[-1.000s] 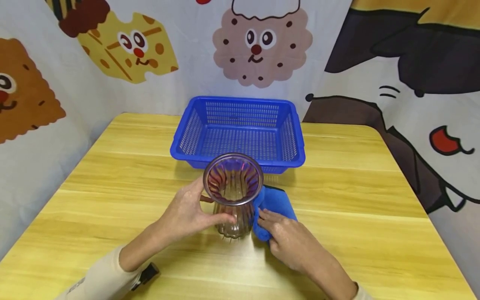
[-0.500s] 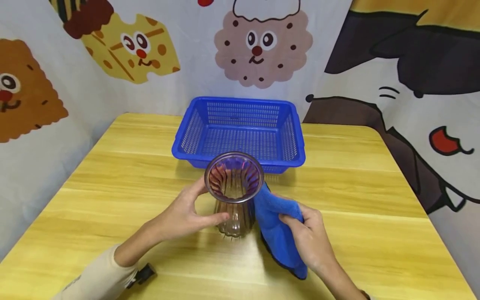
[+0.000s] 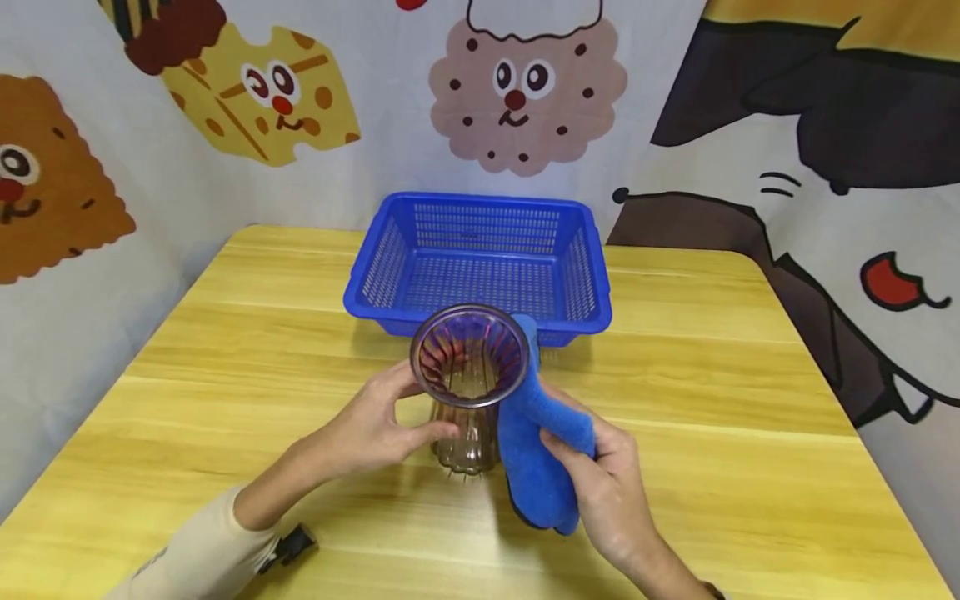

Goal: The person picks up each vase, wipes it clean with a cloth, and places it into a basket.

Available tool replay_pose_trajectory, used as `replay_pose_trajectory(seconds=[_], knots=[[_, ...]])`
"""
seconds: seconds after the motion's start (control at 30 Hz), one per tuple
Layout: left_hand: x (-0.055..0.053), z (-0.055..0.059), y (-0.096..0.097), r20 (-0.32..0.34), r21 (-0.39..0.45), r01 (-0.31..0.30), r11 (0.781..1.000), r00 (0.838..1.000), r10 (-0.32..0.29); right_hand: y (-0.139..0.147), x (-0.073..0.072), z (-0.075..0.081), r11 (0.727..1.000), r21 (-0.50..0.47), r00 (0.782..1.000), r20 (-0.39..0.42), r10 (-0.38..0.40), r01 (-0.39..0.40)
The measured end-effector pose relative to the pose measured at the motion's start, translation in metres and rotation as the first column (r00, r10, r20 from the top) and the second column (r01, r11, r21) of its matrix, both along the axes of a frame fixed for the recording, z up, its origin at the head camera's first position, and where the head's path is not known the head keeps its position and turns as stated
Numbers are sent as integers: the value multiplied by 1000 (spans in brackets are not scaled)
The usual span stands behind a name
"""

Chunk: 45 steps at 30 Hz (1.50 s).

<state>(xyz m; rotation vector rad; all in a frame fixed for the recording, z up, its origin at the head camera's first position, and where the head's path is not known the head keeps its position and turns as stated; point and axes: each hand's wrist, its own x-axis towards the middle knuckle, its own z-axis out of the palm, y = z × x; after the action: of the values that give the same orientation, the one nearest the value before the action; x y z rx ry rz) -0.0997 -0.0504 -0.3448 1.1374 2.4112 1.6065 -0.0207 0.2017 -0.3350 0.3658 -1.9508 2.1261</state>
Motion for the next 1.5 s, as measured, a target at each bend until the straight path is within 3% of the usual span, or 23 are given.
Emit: replay_pose_trajectory(seconds=[0.27, 0.43, 0.63, 0.77, 1.03, 1.33, 1.5], knots=[[-3, 0, 0, -51, 3, 28, 1000, 998, -28, -3, -3, -7, 984, 177, 975, -218, 44, -5], [-3, 0, 0, -34, 23, 19, 1000, 999, -18, -1, -6, -4, 936, 351, 956, -284, 80, 25], [-2, 2, 0, -33, 24, 10, 1000, 999, -10, 5, -13, -6, 880, 467, 904, -408, 128, 87], [-2, 4, 0, -30, 11, -4, 1000, 1000, 4, 8, -15, -4, 837, 535, 900, -413, 139, 116], [-2, 6, 1, -10, -11, -14, 1000, 1000, 14, 13, -18, 3, 755, 650, 940, -305, 155, 86], [-2, 6, 2, -17, -12, -19, 1000, 1000, 19, 16, -19, -2, 727, 683, 943, -284, 173, 72], [-2, 6, 1, 21, 15, -1, 1000, 1000, 0, 15, -18, -3, 704, 704, 942, -292, 164, 96]])
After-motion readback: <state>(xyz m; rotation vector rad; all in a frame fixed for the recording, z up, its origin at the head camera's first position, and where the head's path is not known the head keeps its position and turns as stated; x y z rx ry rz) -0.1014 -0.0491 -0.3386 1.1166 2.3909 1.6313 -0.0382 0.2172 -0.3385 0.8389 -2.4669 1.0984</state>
